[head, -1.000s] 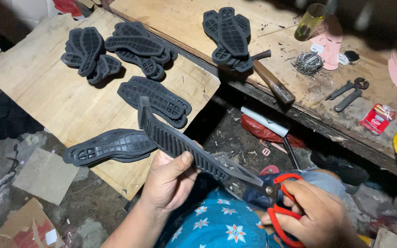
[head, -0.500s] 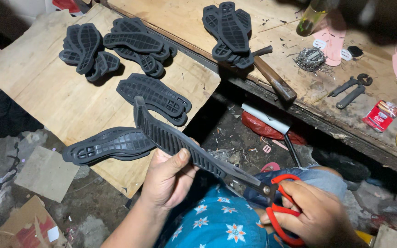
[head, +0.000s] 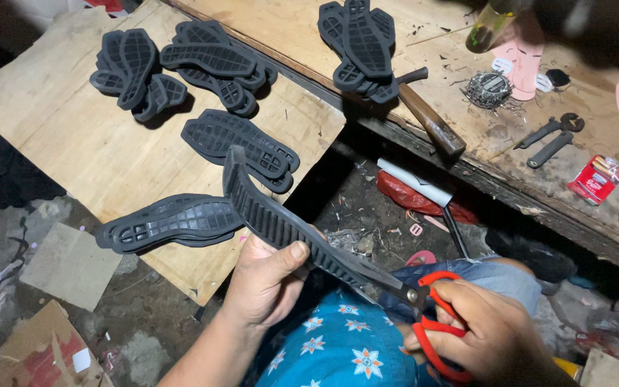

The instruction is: The person sits at a workbench and uses red-handled shears to trim excess rubber from the edges of black shoe soles, working one sole at a time and placing trimmed soles on the bench with others.

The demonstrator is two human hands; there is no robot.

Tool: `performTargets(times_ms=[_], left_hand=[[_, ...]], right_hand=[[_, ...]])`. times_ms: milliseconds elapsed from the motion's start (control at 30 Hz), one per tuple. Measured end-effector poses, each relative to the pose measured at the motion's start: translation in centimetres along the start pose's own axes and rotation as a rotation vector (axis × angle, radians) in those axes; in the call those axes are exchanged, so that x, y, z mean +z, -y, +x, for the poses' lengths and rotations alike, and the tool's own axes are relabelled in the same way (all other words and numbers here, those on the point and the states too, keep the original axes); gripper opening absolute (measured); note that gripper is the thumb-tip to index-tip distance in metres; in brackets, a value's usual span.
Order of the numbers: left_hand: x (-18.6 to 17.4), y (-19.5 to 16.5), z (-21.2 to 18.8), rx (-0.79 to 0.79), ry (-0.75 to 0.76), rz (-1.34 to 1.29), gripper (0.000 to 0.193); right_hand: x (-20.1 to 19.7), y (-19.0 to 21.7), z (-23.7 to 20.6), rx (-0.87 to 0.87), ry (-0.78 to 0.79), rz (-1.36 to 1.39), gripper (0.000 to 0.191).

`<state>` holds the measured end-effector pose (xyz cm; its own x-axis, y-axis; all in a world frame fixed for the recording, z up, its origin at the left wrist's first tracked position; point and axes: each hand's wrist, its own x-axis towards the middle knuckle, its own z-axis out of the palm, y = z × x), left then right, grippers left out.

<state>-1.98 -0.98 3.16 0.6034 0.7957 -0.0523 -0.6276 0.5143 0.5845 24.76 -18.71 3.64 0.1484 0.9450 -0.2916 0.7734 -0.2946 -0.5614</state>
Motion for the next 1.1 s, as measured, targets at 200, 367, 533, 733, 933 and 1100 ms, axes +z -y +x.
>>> performTargets(times_ms=[200, 367, 533, 733, 933, 1100], left_hand=[[0.1, -0.1, -0.1, -0.009, 0.018, 0.049, 0.020], [0.7, 0.2, -0.2, -0.021, -0.003, 0.001, 0.030], [1.8, 0.9, -0.8, -0.086, 0.103, 0.226, 0.036], [2.7, 1.5, 0.5, -0.096, 0.028, 0.129, 0.047], [1.9, 0.0, 1.6, 0.031, 0.015, -0.079, 0.023], [2.0, -0.7, 1.0, 0.015, 0.039, 0.055, 0.018]], right_hand=[[-0.3, 0.8, 0.3, -0.052, 0.032, 0.130, 0.038], [0.0, 1.1, -0.3, 0.044, 0.061, 0.213, 0.041], [2.6, 1.2, 0.0, -0.003, 0.043, 0.918, 0.063], [6.5, 1.4, 0.5, 0.104, -0.151, 1.074, 0.061], [7.2, 1.2, 1.1, -0.054, -0.159, 1.005, 0.058], [6.9, 1.6, 1.1, -0.050, -0.111, 1.074, 0.063]])
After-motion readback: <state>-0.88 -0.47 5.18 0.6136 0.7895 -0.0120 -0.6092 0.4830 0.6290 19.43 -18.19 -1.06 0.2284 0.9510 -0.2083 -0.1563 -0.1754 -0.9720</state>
